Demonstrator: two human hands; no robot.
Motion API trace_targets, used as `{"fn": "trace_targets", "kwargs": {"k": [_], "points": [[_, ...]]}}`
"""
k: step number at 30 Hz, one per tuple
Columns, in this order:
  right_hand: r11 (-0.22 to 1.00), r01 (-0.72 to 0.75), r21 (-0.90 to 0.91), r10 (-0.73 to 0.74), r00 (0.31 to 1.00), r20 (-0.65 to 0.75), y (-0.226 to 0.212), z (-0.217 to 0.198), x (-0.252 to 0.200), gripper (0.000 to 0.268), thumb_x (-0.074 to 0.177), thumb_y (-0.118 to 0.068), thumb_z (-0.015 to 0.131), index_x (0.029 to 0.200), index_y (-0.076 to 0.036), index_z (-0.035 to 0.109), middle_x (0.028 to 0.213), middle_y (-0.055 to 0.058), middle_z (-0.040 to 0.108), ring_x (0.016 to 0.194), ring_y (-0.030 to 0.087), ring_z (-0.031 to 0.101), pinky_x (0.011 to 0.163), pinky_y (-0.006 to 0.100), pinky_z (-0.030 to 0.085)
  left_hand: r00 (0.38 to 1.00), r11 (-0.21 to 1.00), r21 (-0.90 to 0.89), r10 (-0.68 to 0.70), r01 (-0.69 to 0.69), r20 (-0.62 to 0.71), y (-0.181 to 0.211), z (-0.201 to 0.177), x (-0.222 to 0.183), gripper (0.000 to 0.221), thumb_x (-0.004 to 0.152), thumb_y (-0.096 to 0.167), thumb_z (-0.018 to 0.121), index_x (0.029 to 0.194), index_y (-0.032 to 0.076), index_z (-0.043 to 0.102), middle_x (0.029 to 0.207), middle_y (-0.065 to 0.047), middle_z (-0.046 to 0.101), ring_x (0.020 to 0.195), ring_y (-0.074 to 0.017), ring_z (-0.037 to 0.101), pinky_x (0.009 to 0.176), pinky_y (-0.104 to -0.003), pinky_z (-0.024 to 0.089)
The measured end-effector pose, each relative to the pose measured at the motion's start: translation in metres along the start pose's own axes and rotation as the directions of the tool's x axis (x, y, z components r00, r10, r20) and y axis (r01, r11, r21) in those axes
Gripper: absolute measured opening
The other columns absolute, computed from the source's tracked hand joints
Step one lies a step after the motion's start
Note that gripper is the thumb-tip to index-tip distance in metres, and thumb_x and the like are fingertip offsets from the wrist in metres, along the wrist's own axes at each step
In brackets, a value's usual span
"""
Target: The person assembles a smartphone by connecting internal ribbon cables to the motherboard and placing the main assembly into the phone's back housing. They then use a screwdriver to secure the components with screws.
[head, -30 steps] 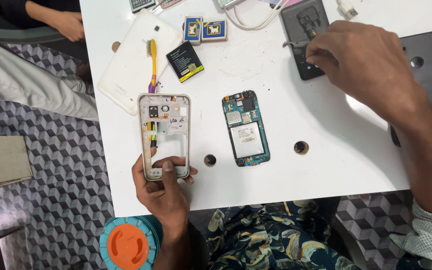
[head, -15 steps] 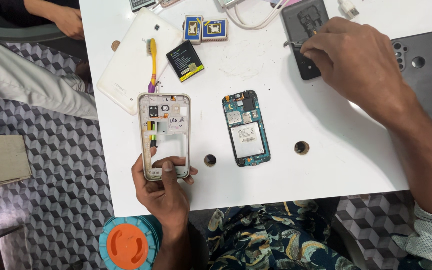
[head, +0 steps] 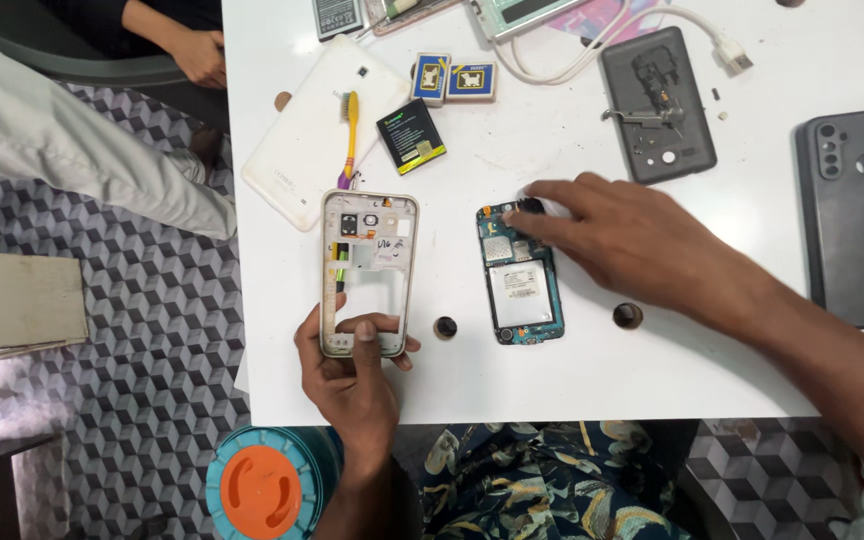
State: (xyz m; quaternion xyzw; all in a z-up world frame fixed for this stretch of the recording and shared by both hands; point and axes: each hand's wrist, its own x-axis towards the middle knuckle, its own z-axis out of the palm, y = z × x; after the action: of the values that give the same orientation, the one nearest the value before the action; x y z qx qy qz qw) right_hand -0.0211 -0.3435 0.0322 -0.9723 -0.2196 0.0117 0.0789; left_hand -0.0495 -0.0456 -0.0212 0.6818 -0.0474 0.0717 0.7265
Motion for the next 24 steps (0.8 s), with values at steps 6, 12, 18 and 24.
{"fn": "trace_targets", "kwargs": {"k": [6, 12, 18, 24], "points": [[0.999, -0.043, -0.008, 0.043, 0.994, 0.098, -0.004, 0.0, 0.002, 0.065, 0.085, 0.001, 0.057, 0.145, -0.023, 0.058, 0.144, 0.008, 0.054, 0.115, 0.023, 0.062, 0.094, 0.035, 0.055, 1.0, 1.0, 0.0, -0.026, 0.026, 0.002, 0.0, -0.001, -0.001, 0.035, 0.107, 0.008, 0.052, 0.139, -0.003, 0.042, 0.09, -0.018, 0.074, 0.066, -0.0215, 0.073, 0.053, -0.029, 0.056], [0.99, -0.112, 0.082, 0.107, 0.992, 0.06, -0.007, -0.004, 0.002, 0.046, 0.092, -0.017, 0.061, 0.137, -0.025, 0.066, 0.136, 0.008, 0.06, 0.106, 0.024, 0.067, 0.084, 0.037, 0.059, 1.0, 1.0, -0.012, -0.018, 0.018, 0.011, -0.001, -0.001, 0.0, 0.035, 0.107, 0.008, 0.052, 0.139, -0.003, 0.041, 0.09, -0.017, 0.074, 0.066, -0.0216, 0.073, 0.052, -0.029, 0.056], [0.978, -0.187, 0.087, 0.184, 0.982, 0.042, -0.01, -0.011, -0.002, 0.044, 0.092, -0.02, 0.064, 0.136, -0.021, 0.068, 0.133, 0.01, 0.063, 0.091, 0.023, 0.071, 0.072, 0.036, 0.061, 1.0, 1.0, -0.009, -0.006, 0.006, 0.007, -0.003, -0.001, 0.0, 0.035, 0.107, 0.009, 0.053, 0.139, -0.003, 0.042, 0.09, -0.017, 0.074, 0.066, -0.0213, 0.073, 0.052, -0.029, 0.056], [0.97, -0.203, 0.13, 0.209, 0.978, -0.027, -0.012, -0.012, -0.004, 0.04, 0.09, -0.021, 0.068, 0.129, -0.015, 0.068, 0.126, 0.013, 0.064, 0.088, 0.023, 0.071, 0.07, 0.036, 0.061, 1.0, 1.0, -0.001, -0.005, 0.005, 0.0, -0.003, -0.002, 0.0, 0.036, 0.107, 0.01, 0.053, 0.139, -0.003, 0.043, 0.089, -0.018, 0.074, 0.066, -0.0211, 0.073, 0.052, -0.029, 0.056]]}}
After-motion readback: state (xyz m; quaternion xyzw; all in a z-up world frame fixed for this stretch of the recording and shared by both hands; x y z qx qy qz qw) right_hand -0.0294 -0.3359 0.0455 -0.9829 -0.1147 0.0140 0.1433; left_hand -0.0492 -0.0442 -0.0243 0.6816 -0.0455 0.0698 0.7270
